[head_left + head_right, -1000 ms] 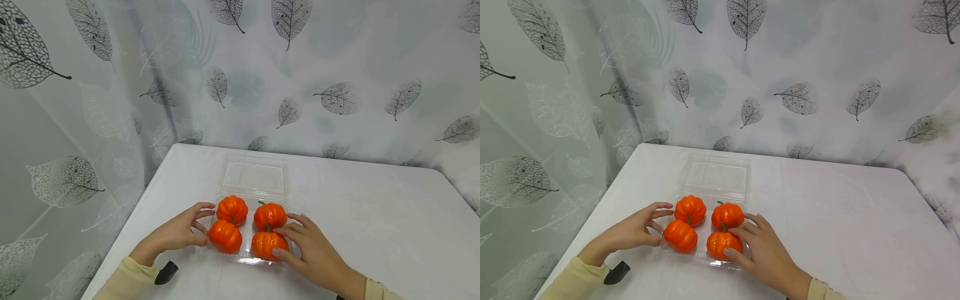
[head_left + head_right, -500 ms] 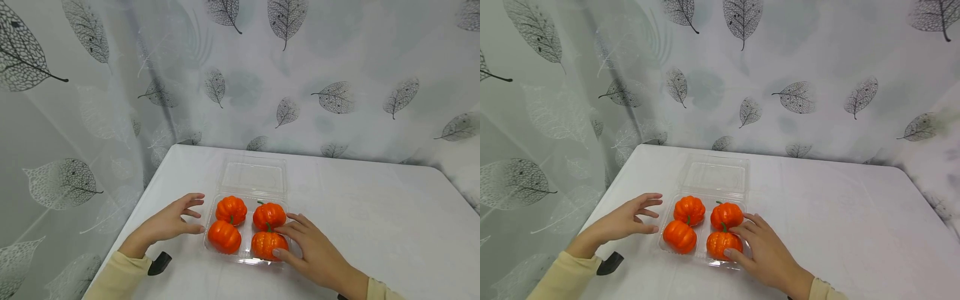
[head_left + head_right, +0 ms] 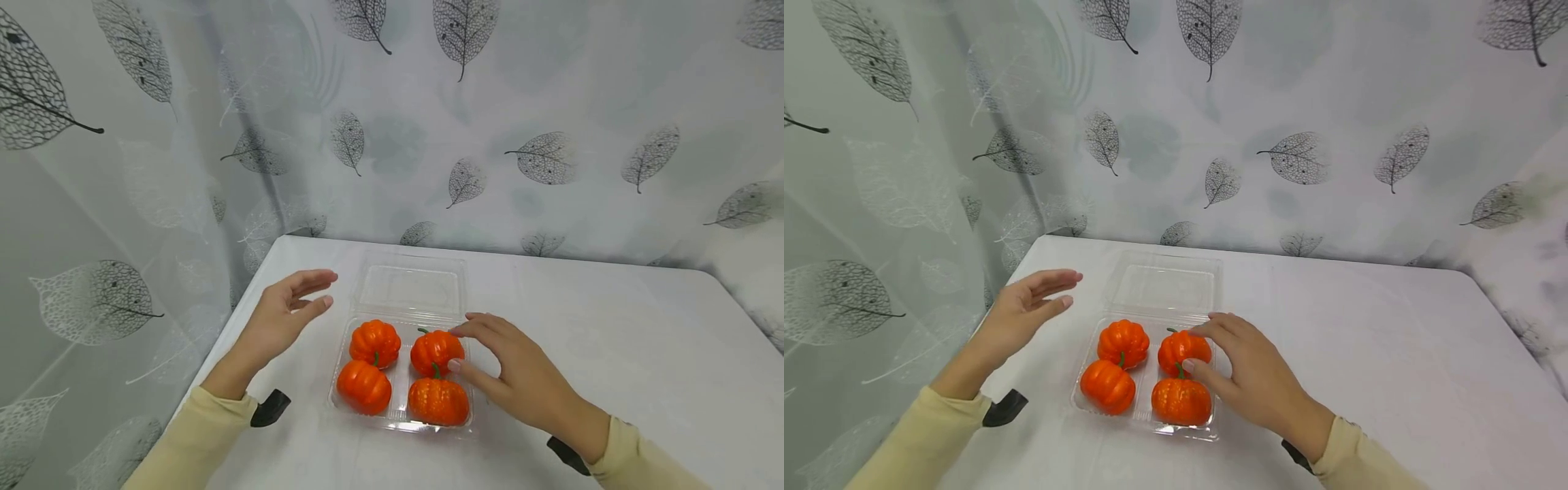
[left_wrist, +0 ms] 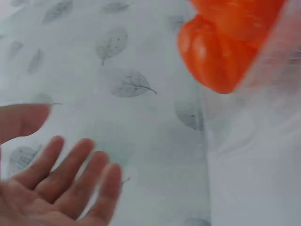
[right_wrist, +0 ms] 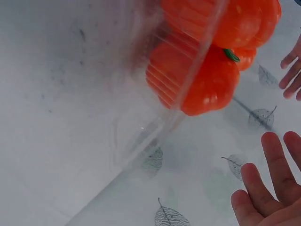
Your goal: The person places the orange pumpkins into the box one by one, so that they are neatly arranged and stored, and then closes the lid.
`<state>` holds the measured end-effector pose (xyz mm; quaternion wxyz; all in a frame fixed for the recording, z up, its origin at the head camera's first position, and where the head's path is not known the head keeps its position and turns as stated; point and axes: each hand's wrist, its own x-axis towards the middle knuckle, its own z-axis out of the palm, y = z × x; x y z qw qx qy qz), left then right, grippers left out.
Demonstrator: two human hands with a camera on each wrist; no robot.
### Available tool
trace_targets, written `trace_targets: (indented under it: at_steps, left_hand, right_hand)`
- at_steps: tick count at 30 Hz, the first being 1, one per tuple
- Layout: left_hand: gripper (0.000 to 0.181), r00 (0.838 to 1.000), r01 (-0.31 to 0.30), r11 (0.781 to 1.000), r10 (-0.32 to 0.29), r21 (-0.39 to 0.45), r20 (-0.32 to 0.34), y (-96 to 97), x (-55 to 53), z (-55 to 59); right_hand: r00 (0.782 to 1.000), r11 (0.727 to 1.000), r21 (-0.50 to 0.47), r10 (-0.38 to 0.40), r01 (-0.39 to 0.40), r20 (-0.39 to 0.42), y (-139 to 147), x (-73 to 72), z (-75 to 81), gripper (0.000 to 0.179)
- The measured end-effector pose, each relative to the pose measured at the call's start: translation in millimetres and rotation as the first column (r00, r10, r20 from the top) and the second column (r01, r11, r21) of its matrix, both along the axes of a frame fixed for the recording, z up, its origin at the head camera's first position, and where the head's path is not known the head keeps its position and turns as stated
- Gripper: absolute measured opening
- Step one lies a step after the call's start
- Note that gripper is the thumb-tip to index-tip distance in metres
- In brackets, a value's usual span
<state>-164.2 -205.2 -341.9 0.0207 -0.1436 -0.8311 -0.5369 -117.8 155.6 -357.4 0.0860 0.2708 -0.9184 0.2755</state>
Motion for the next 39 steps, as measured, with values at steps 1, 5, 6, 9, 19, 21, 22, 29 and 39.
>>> trace_targets:
  at_steps: [1,5,6,9,19,21,22,29,39]
  left_hand:
    - [0.038,0.999,-0.024,0.999,0.026,0.041,-0.043,2.2,-1.3,5.2]
    - [0.030,0.977,-0.042,0.967,0.092,0.252,-0.193,11.7,-5.5,25.0]
    - [0.028,0.969,-0.032,0.954,0.102,0.298,-0.223,14.2,-6.1,29.3]
    - [0.024,0.940,0.018,0.916,0.121,0.401,-0.319,22.3,-7.9,41.8]
    - [0.033,0.821,0.283,0.830,0.049,0.480,-0.569,47.4,-16.2,85.3]
    - [0.037,0.822,0.350,0.784,0.005,0.512,-0.569,50.5,-19.7,92.5]
    - [0.039,0.830,0.375,0.758,-0.019,0.533,-0.557,51.4,-22.2,95.5]
    - [0.070,0.929,0.367,0.608,-0.203,0.704,-0.309,46.0,-49.0,96.6]
    - [0.103,0.898,0.276,0.516,-0.439,0.811,-0.026,15.3,-86.2,50.2]
  right_hand:
    - [1.000,1.000,-0.007,0.007,-0.007,-0.010,-1,-2.0,4.0,0.043]
    - [0.997,0.997,-0.056,0.048,-0.052,-0.063,-7,-11.4,21.5,0.045]
    - [0.995,0.995,-0.074,0.063,-0.069,-0.079,-10,-14.0,26.2,0.046]
    - [0.985,0.984,-0.126,0.111,-0.127,-0.131,-18,-21.4,42.1,0.050]
    - [0.934,0.912,-0.303,0.179,-0.275,-0.310,-43,-46.1,100.2,0.058]
    - [0.934,0.873,-0.381,0.196,-0.305,-0.299,-44,-53.3,106.2,0.056]
    - [0.937,0.842,-0.436,0.209,-0.319,-0.281,-45,-57.4,108.0,0.055]
    - [0.949,0.483,-0.853,0.311,-0.197,-0.043,-40,-95.6,96.2,0.046]
    - [0.790,0.213,-0.948,0.527,0.235,0.314,-5,-133.8,50.1,0.080]
